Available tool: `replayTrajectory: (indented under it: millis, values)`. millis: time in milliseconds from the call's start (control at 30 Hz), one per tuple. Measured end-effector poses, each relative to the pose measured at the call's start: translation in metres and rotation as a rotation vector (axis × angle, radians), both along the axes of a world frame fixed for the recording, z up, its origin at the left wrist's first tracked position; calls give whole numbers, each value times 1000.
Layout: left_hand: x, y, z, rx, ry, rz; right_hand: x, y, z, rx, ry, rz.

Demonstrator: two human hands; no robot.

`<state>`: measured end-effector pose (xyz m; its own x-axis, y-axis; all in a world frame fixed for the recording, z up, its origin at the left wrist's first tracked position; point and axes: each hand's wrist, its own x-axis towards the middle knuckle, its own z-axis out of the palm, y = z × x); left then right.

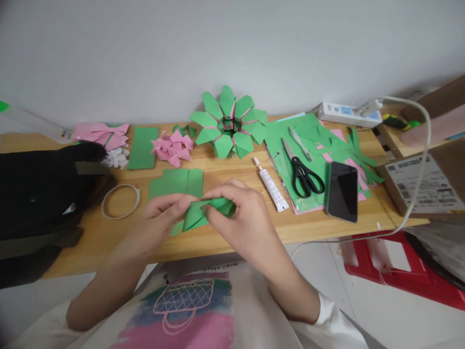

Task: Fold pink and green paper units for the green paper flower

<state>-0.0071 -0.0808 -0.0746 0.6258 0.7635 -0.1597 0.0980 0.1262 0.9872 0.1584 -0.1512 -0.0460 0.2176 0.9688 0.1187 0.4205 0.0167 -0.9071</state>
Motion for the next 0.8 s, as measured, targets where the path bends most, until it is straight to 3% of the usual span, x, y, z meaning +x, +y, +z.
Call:
replayTrajectory:
  millis: [233,500,800]
  values:
    - [8,0,3,-197,-30,52,-4,0,-3,26,-21,-16]
    - [7,-3,3,-150,-33,37,-5,-5,0,156,-192,-39]
    - [9,-4,4,-184,-138,54,-7,-7,1,159,-242,-43]
